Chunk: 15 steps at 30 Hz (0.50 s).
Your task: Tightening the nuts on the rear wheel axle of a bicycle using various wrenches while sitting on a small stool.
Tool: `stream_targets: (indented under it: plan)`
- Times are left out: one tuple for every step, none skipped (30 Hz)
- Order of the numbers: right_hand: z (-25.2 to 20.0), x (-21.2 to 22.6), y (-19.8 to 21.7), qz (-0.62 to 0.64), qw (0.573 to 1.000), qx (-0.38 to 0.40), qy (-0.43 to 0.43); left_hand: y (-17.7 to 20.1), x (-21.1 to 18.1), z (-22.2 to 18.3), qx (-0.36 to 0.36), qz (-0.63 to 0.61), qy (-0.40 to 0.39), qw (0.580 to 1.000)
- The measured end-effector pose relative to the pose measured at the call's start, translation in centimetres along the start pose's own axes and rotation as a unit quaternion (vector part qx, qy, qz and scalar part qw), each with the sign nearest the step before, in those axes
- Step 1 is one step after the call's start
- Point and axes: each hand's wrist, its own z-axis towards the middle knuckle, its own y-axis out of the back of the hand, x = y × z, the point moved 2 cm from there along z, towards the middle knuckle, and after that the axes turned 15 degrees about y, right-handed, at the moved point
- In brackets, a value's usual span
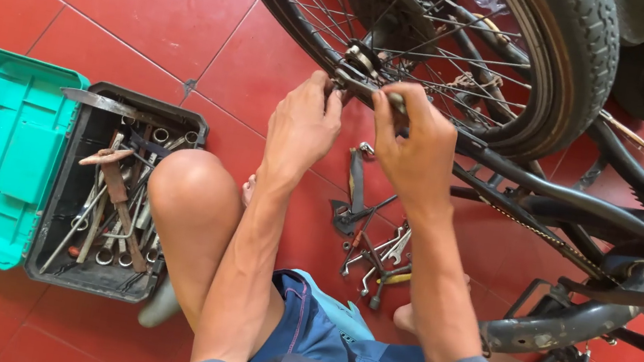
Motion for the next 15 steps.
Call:
stream_targets:
  plan:
    - [-0.9, 0.0, -0.4, -0.008, 0.999, -0.033, -0.022, 0.0, 0.0, 0.0, -0.002, 0.0, -0.005, 1.0]
    - [-1.9, 0.0, -0.8, -0.015, 0.997, -0.066, -0.044, 0.0, 0.1, 0.0, -0.003, 0.0, -0.009, 1.0]
    - [-3.4, -0.4, -1.7, -0.014, 0.997, -0.067, -0.042, 0.0, 0.1, 0.1, -0.006, 0.0, -0.01, 1.0]
    - [-5.0, -0.9, -2.5, -0.015, 0.99, -0.113, -0.081, -0.1, 0.1, 0.2, -0.005, -0.001, -0.01, 1.0]
    - [-6.9, -1.4, -3.2, -0.015, 0.98, -0.156, -0.121, -0.2, 0.3, 0.1, -0.002, -0.003, -0.007, 1.0]
    - [-8.2, -2.0, -4.5, -0.013, 0.981, -0.153, -0.121, -0.2, 0.4, 0.1, -0.003, -0.003, -0.004, 1.0]
    - [-9.6, -2.6, -5.7, -0.024, 0.978, -0.163, -0.13, -0.2, 0.4, 0.1, -0.004, -0.001, -0.006, 1.0]
    - [-11.0, -3.2, -6.8, -0.036, 0.975, -0.172, -0.138, -0.3, 0.3, 0.1, -0.004, 0.002, -0.009, 1.0]
    - [-12.1, -3.8, -8.7, -0.038, 0.974, -0.174, -0.139, -0.3, 0.3, 0.0, -0.003, 0.003, -0.011, 1.0]
    - [-13.2, -4.4, -10.6, -0.03, 0.971, -0.165, -0.169, -0.4, 0.3, -0.1, -0.004, 0.002, -0.012, 1.0]
    - [-14.2, -5.1, -12.6, -0.021, 0.967, -0.157, -0.198, -0.4, 0.3, -0.2, -0.006, 0.0, -0.012, 1.0]
    - [-13.2, -4.6, -13.3, -0.022, 0.967, -0.159, -0.198, -0.4, 0.1, -0.1, -0.006, 0.001, -0.014, 1.0]
    - [-12.3, -3.9, -14.3, 0.025, 0.969, -0.158, -0.191, -0.4, 0.0, -0.2, -0.003, -0.001, -0.01, 1.0]
    - [-11.3, -3.2, -15.2, 0.071, 0.968, -0.156, -0.184, -0.4, -0.1, -0.2, -0.001, -0.004, -0.006, 1.0]
    - [-11.6, -3.9, -15.3, 0.073, 0.967, -0.158, -0.184, -0.3, -0.1, -0.1, -0.002, -0.001, -0.008, 1.0]
